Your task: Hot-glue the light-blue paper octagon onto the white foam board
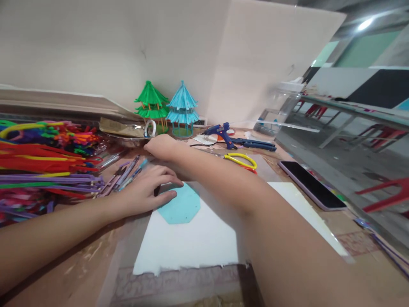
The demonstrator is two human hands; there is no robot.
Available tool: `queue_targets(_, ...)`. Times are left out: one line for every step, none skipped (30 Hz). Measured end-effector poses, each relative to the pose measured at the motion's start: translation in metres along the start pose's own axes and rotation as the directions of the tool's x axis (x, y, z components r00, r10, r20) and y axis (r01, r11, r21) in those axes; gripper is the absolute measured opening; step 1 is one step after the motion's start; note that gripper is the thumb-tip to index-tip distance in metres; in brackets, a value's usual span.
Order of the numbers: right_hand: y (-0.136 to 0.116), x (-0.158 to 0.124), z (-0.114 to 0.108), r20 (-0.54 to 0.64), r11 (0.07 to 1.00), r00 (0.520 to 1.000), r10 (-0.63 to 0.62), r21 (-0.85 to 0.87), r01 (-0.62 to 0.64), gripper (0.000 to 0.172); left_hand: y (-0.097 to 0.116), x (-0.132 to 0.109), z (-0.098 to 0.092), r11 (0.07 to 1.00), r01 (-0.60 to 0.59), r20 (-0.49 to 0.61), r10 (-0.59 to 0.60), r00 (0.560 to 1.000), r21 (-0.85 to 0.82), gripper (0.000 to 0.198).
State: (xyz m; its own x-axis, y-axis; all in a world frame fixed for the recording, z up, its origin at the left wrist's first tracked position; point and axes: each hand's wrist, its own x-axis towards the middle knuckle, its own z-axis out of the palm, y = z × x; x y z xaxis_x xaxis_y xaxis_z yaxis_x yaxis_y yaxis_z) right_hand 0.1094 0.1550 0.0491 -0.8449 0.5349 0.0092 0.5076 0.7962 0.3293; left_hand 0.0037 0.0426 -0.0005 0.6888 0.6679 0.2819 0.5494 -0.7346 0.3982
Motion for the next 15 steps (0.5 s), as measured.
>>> queue_targets(-0.001,0.002,0.002,0.003,1.000,1.000,0.000,-0.002,0.000,0.032,0.000,0.001,0.000,1.000,-0.010,0.000,0.010,1.000,0.002,0.028)
queue_targets(-0.002,0.003,0.004,0.003,1.000,1.000,-0.001,-0.006,0.001,0.033,-0.001,0.001,0.000,1.000,-0.018,-0.003,0.018,1.000,0.007,0.028)
queue_targets(-0.003,0.003,0.005,-0.004,1.000,1.000,-0.001,-0.012,0.001,0.035,-0.001,0.002,0.000,1.000,-0.025,-0.008,0.025,1.000,0.016,0.029)
queue_targets(-0.003,0.003,0.007,-0.017,1.000,1.000,-0.001,-0.020,0.001,0.036,-0.001,0.002,0.001,0.999,-0.028,-0.012,0.028,1.000,0.025,0.029)
queue_targets(-0.003,0.003,0.008,-0.037,1.000,0.999,0.002,-0.029,-0.003,0.037,-0.002,0.003,0.001,0.999,-0.030,-0.012,0.031,0.999,0.030,0.029)
queue_targets(-0.003,0.003,0.009,-0.063,0.999,0.998,0.005,-0.038,-0.008,0.037,-0.002,0.003,0.002,0.999,-0.030,-0.011,0.030,0.999,0.031,0.029)
queue_targets(-0.003,0.001,0.009,-0.095,0.999,0.995,0.009,-0.044,-0.013,0.037,-0.002,0.004,0.002,0.999,-0.028,-0.012,0.029,1.000,0.029,0.030)
queue_targets(-0.003,-0.001,0.007,-0.125,0.999,0.992,0.015,-0.043,-0.021,0.037,-0.003,0.004,0.002,0.999,-0.025,-0.010,0.025,1.000,0.025,0.030)
queue_targets(-0.004,-0.005,0.005,-0.153,0.999,0.988,0.023,-0.037,-0.029,0.036,-0.003,0.005,0.003,1.000,-0.020,-0.009,0.020,1.000,0.022,0.031)
queue_targets(-0.004,-0.010,0.001,-0.174,0.999,0.984,0.034,-0.020,-0.038,0.034,-0.003,0.005,0.003,1.000,-0.014,-0.010,0.014,1.000,0.024,0.032)
queue_targets(-0.005,-0.017,-0.003,-0.186,0.999,0.981,0.052,0.014,-0.050,0.033,-0.003,0.005,0.003,1.000,-0.008,-0.012,0.008,1.000,0.031,0.033)
queue_targets(-0.005,-0.026,-0.007,-0.190,0.996,0.979,0.073,0.063,-0.062,0.031,-0.003,0.005,0.003,0.999,0.000,-0.012,0.000,1.000,0.040,0.034)
queue_targets(-0.006,-0.037,-0.011,-0.191,0.987,0.976,0.105,0.140,-0.078,0.027,-0.003,0.005,0.003,0.999,0.003,-0.012,-0.003,1.000,0.051,0.035)
queue_targets(-0.006,-0.049,-0.015,-0.188,0.965,0.971,0.147,0.241,-0.099,0.023,-0.003,0.005,0.003,0.998,-0.002,-0.018,0.003,1.000,0.057,0.035)
queue_targets(-0.006,-0.063,-0.017,-0.175,0.928,0.968,0.181,0.356,-0.109,0.018,-0.002,0.005,0.003,0.998,-0.016,-0.029,0.017,0.999,0.060,0.036)
